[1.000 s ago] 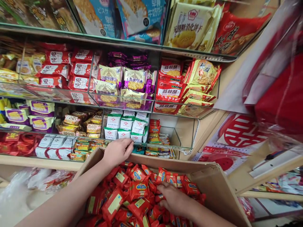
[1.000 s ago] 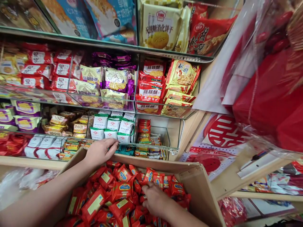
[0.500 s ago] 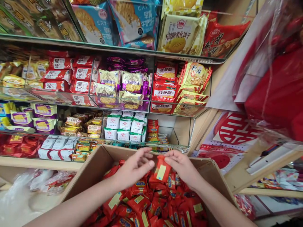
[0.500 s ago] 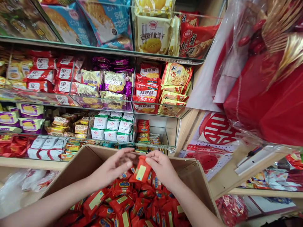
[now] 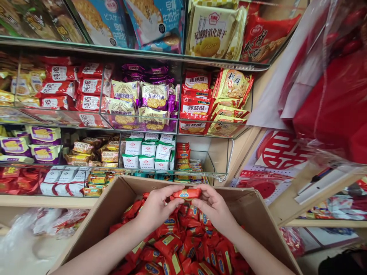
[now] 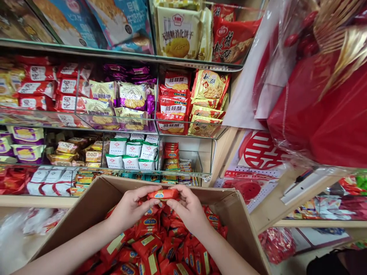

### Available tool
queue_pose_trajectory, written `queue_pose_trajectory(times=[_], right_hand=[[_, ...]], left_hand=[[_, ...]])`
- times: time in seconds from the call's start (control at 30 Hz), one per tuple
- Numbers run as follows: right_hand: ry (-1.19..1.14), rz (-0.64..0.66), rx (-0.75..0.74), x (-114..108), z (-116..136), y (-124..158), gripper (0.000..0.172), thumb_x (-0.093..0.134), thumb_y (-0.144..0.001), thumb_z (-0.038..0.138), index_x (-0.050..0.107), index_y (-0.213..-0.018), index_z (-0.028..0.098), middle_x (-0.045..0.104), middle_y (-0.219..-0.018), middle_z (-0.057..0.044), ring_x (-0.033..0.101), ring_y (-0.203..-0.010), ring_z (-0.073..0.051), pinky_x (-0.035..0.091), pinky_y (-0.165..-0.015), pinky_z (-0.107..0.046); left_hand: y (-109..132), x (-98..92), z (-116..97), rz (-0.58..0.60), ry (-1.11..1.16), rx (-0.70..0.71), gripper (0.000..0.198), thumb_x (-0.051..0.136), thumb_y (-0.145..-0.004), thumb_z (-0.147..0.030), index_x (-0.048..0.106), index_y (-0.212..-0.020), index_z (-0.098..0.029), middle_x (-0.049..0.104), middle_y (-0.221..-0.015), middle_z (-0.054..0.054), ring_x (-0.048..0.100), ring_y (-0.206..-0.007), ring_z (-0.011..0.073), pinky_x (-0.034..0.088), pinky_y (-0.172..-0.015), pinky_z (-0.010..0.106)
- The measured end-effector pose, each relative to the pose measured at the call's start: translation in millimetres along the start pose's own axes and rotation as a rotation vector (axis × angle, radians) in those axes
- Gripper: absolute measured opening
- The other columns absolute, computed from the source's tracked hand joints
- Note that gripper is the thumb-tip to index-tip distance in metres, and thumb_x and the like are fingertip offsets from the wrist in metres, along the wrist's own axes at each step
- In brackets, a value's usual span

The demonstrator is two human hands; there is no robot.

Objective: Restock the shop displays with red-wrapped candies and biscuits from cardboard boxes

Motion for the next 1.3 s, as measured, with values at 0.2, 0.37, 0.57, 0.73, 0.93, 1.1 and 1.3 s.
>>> queue_pose_trajectory(times=[0.2, 0.37, 0.57, 0.73, 0.93, 1.1, 1.3], right_hand=[[0.012, -0.048, -0.097, -1.1, 7.3, 5.1, 0.022, 0.061, -0.074, 0.025, 0.055, -0.095, 0.025, 0.061, -0.101, -0.002, 0.057, -0.095, -0.016, 0.047, -0.082, -0.029], [-0.127, -0.106, 0.012, -0.3, 2.4, 6.4, 0.031, 0.063, -0.072, 0.027, 0.052, -0.101, 0.026, 0.060, -0.106, -0.002, 0.055, -0.098, -0.017, 0.047, -0.082, -0.031], [-0.431, -0.168, 0.219, 5.9, -8.7, 9.8, 0.027, 0.061, -0.073, 0.034, 0.052, -0.097, 0.022, 0.057, -0.111, -0.005, 0.059, -0.090, -0.018, 0.049, -0.078, -0.036], [-0.343, -0.217, 0.145, -0.8, -5.0, 7.9, 0.036, 0.069, -0.065, 0.023, 0.051, -0.097, 0.023, 0.055, -0.116, -0.005, 0.055, -0.100, -0.019, 0.046, -0.085, -0.033], [-0.254, -0.212, 0.172, -2.1, -8.9, 8.5, 0.042, 0.064, -0.071, 0.028, 0.047, -0.108, 0.023, 0.062, -0.103, -0.005, 0.059, -0.091, -0.018, 0.048, -0.078, -0.033], [-0.047, -0.003, 0.240, 1.9, -4.8, 4.8, 0.036, 0.066, -0.068, 0.026, 0.055, -0.101, 0.019, 0.065, -0.101, -0.005, 0.059, -0.090, -0.017, 0.046, -0.081, -0.032], [0.048, -0.105, 0.179, -42.4, 26.3, -31.6, 0.037, 0.070, -0.062, 0.027, 0.056, -0.096, 0.019, 0.067, -0.095, -0.003, 0.060, -0.086, -0.015, 0.046, -0.076, -0.028]], left_hand=[[5.8, 4.8, -3.9, 0.083, 0.333, -0.044, 0.029, 0.059, -0.075, -0.032, 0.063, -0.103, -0.024, 0.061, -0.115, 0.004, 0.056, -0.104, 0.0214, 0.046, -0.089, 0.035], [7.3, 3.8, 4.5, -0.028, 0.462, -0.148, 0.027, 0.065, -0.070, -0.032, 0.065, -0.094, -0.020, 0.068, -0.097, 0.004, 0.062, -0.086, 0.0188, 0.050, -0.080, 0.033], [13.1, 7.0, -23.0, -0.007, 0.269, 0.161, 0.030, 0.067, -0.068, -0.020, 0.063, -0.098, -0.024, 0.051, -0.124, 0.007, 0.044, -0.118, 0.0225, 0.036, -0.099, 0.036], [10.5, 10.7, -4.2, -0.015, 0.516, -0.083, 0.044, 0.063, -0.073, -0.028, 0.049, -0.114, -0.024, 0.048, -0.128, 0.007, 0.051, -0.110, 0.0182, 0.041, -0.094, 0.033], [4.8, 9.1, 10.3, -0.075, 0.568, -0.179, 0.043, 0.069, -0.065, -0.027, 0.051, -0.103, -0.017, 0.064, -0.097, 0.004, 0.059, -0.088, 0.0134, 0.046, -0.083, 0.027], [3.4, 8.9, 4.5, -0.021, 0.512, -0.122, 0.035, 0.066, -0.068, -0.026, 0.052, -0.100, -0.017, 0.066, -0.095, 0.006, 0.061, -0.087, 0.0146, 0.048, -0.082, 0.029], [-15.6, -38.4, -23.5, -0.061, 0.036, 0.043, 0.024, 0.053, -0.077, -0.028, 0.054, -0.098, -0.018, 0.066, -0.095, 0.006, 0.063, -0.083, 0.0152, 0.050, -0.075, 0.027]])
Point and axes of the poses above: each hand's wrist, its own y-axis away from the middle knuckle, its own x-axis out of the palm, z = x × y, the point moved 9 cm from there along -y, towards the middle knuckle
